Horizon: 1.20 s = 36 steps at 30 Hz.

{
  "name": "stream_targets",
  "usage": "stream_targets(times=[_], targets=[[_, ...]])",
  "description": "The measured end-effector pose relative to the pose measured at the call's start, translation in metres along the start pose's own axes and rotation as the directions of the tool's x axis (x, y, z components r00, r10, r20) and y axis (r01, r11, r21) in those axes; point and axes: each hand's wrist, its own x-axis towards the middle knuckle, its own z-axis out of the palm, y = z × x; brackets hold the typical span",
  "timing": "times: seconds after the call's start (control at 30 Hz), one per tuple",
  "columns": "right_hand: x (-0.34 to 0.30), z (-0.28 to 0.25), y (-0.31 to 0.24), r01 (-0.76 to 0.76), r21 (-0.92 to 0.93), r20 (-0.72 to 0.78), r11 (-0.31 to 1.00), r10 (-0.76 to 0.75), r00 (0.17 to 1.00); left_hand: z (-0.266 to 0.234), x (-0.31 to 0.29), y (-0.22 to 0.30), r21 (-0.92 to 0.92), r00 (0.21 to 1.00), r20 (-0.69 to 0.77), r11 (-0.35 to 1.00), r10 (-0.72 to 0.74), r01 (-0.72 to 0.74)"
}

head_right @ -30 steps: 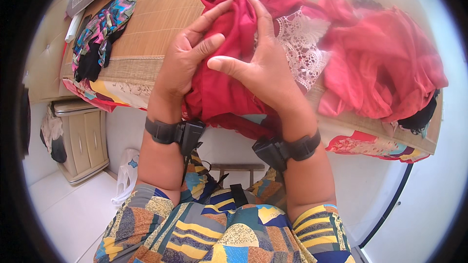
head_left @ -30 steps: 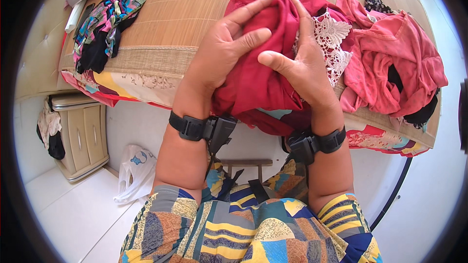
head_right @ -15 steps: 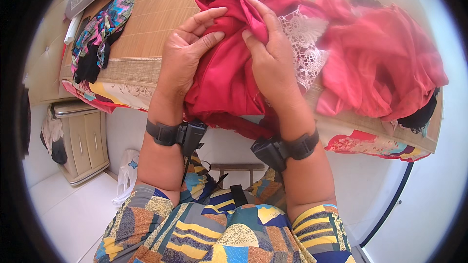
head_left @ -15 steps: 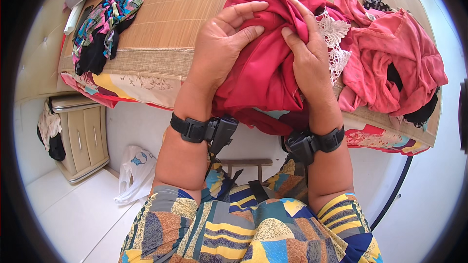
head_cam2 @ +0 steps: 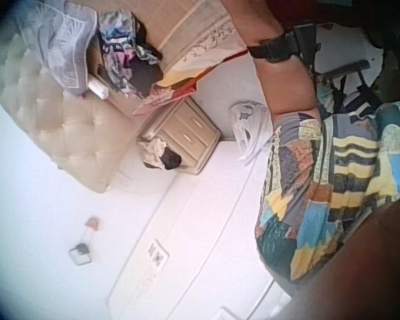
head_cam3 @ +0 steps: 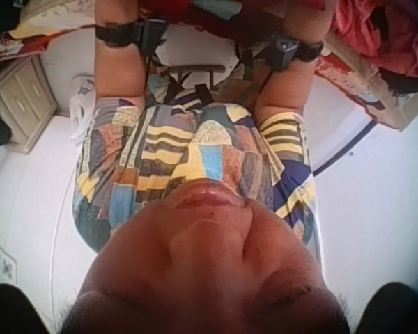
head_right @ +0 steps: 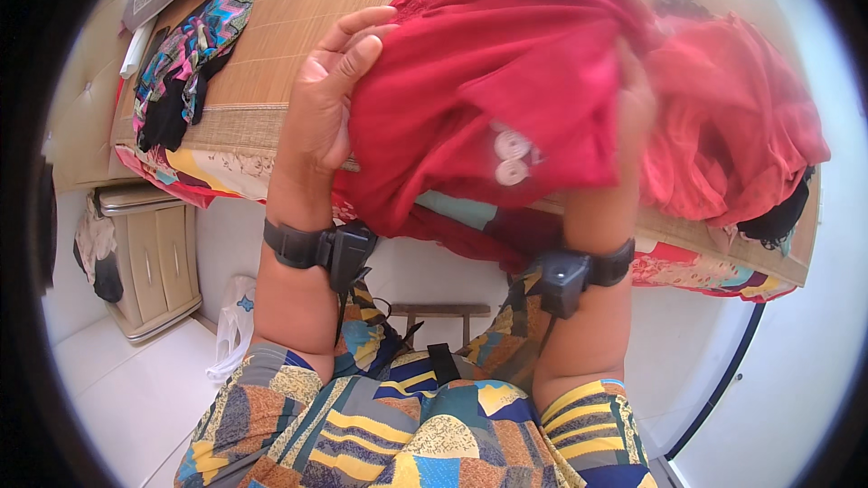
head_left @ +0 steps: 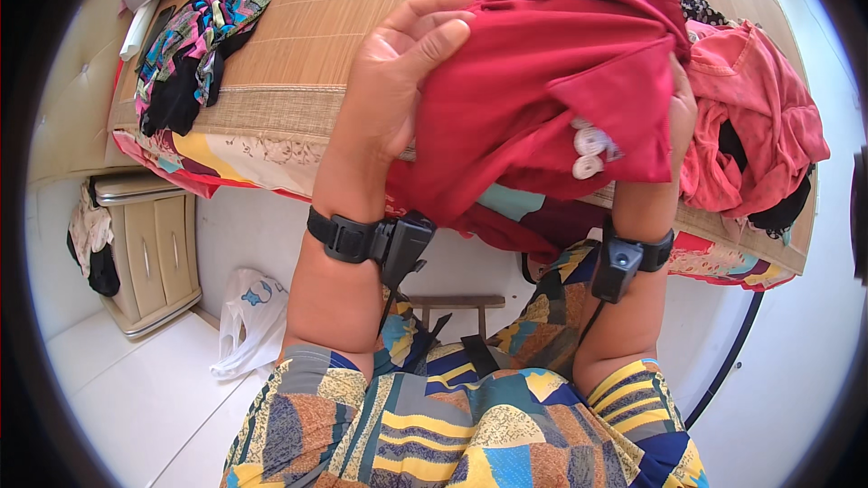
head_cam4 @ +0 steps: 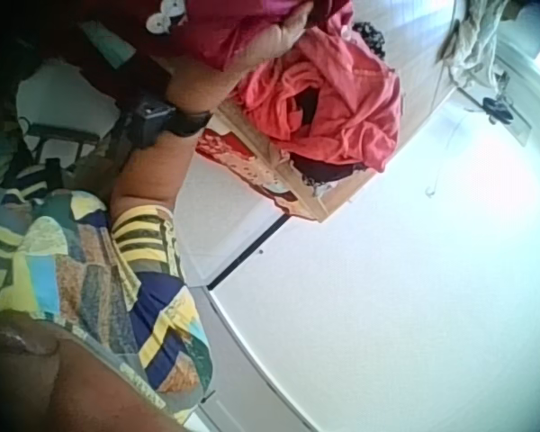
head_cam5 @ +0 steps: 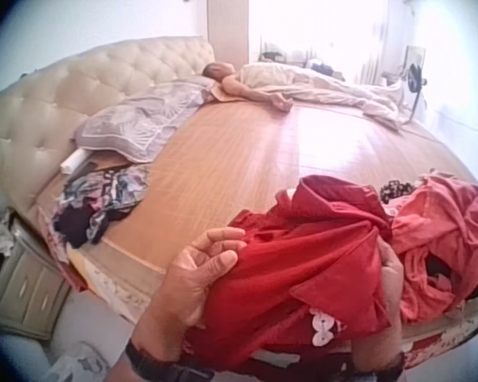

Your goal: Folding several items of clothing including a red shirt and a patterned top on a bed.

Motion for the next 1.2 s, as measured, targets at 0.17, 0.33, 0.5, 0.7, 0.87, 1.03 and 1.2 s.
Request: stream_targets(times=[0.17,0.33,0.5,0.7,0.87,1.03,1.2], targets=[[0.021,-0.03,-0.009,-0.018,0.144,0.089,0.989,0.005,0.996,0.008,-0.008,-0.005,0.673,0.95,0.263,0.738,-0.17,-0.054],[-0.03,-0.051,-0.019,-0.047,0.281,0.174,0.959,-0.002,0.985,0.01,-0.011,-0.021,0.811,0.891,0.447,0.384,0.077,-0.441],[0.022,-0.077,-0.036,-0.059,0.398,0.247,0.915,-0.045,0.968,0.01,-0.006,-0.021,0.91,0.943,0.329,0.248,0.057,-0.332],[0.002,-0.052,-0.01,-0.291,0.611,0.492,0.736,-0.064,0.868,-0.011,0.006,0.006,0.189,0.745,-0.449,0.868,0.493,-0.46],[-0.06,0.048,-0.011,-0.073,0.19,0.626,0.979,-0.063,0.777,-0.041,0.004,0.021,0.291,0.601,-0.598,0.842,0.531,-0.454],[-0.064,0.063,0.002,-0.104,0.179,0.566,0.978,-0.016,0.824,-0.028,0.004,0.009,0.913,0.517,0.102,0.127,0.85,-0.388],[-0.044,0.043,0.009,-0.051,0.3,0.319,0.953,-0.05,0.946,0.002,-0.001,-0.005,0.732,0.564,0.424,0.099,0.709,-0.674]])
